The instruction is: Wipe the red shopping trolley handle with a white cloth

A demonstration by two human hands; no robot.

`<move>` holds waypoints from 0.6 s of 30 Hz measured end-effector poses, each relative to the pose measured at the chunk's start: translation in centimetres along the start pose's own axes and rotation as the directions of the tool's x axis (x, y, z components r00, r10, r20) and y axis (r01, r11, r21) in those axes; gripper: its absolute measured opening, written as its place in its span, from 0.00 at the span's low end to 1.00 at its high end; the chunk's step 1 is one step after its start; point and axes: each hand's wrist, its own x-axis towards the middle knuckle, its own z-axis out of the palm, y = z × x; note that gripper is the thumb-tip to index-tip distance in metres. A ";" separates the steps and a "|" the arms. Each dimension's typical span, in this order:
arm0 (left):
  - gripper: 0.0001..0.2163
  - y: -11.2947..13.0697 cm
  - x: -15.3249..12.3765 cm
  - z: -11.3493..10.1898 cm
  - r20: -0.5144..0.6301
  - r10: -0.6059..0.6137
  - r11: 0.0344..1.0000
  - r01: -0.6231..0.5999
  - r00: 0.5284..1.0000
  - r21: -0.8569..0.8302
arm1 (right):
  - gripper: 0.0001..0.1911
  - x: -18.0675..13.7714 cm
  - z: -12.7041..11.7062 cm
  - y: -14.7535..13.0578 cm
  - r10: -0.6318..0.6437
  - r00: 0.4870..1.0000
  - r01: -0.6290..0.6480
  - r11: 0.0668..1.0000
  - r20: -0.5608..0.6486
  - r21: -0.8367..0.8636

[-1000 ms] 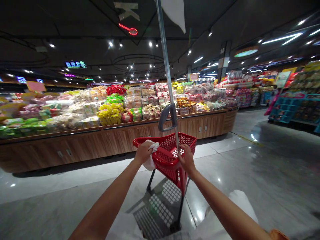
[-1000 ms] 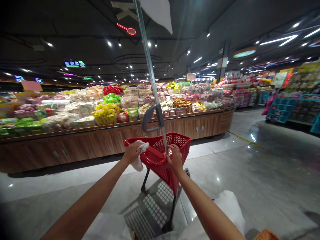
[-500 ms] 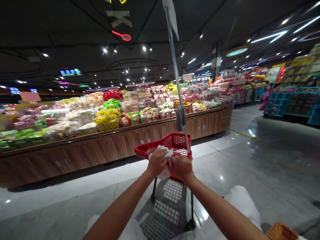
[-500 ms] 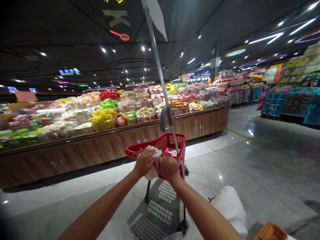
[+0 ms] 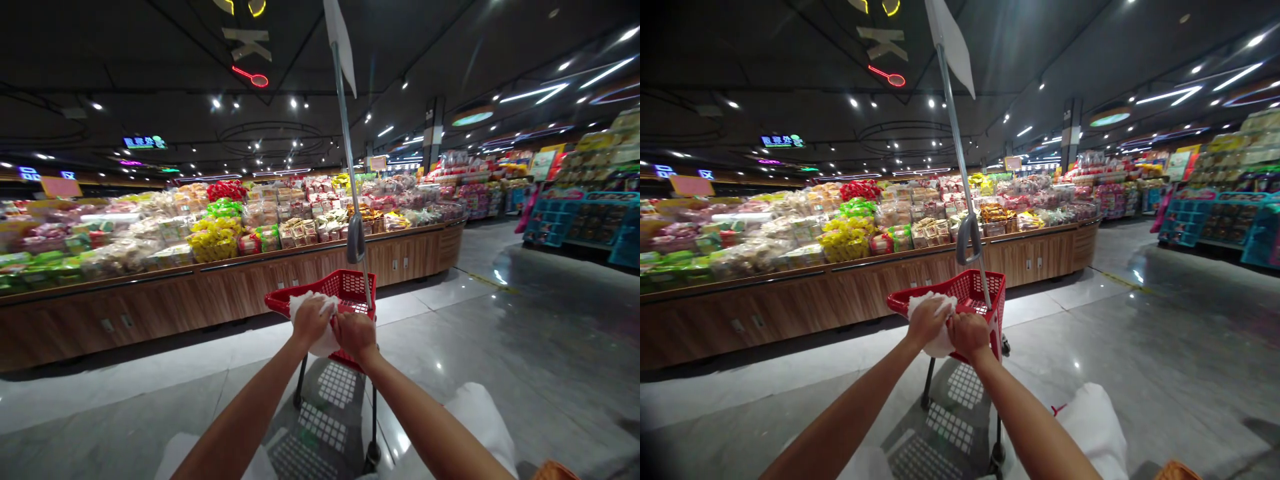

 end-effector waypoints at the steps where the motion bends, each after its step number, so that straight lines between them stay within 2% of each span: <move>1: 0.14 0.2 -0.1 0.3 0.008 0.036 0.999 -0.035 0.999 -0.025 | 0.16 0.0 0.2 0.3 -0.013 1.000 0.013 1.000 -0.003 0.004; 3: 0.14 -0.4 0.2 0.0 0.075 0.029 0.999 -0.027 0.997 -0.025 | 0.15 0.0 0.5 1.1 -0.049 0.999 0.049 0.999 -0.017 0.008; 6: 0.17 -3.4 1.3 -1.8 0.136 -0.156 0.986 0.147 0.978 0.073 | 0.15 0.0 0.9 2.1 -0.088 0.995 0.088 0.996 -0.042 0.001; 8: 0.19 -5.6 1.7 -3.1 0.108 -0.302 0.946 0.284 0.947 0.154 | 0.14 0.0 1.1 2.5 -0.093 0.994 0.093 0.996 -0.058 -0.001; 11: 0.22 -7.2 1.1 -3.5 0.056 -0.382 0.908 0.363 0.923 0.209 | 0.14 0.1 1.3 2.8 -0.091 0.992 0.091 0.996 -0.088 -0.002; 14: 0.19 -5.7 -0.4 -2.3 -0.022 -0.275 0.950 0.276 0.961 0.150 | 0.15 0.2 1.5 2.9 -0.090 0.986 0.090 0.996 -0.138 -0.003; 16: 0.16 -3.5 -1.1 -1.1 -0.079 -0.153 0.980 0.161 0.985 0.117 | 0.15 0.4 1.5 3.0 -0.102 0.981 0.104 0.995 -0.166 0.002; 18: 0.14 -1.3 -1.1 -0.2 -0.079 -0.052 0.992 0.061 0.995 0.108 | 0.16 0.6 1.5 3.1 -0.112 0.977 0.117 0.993 -0.181 0.014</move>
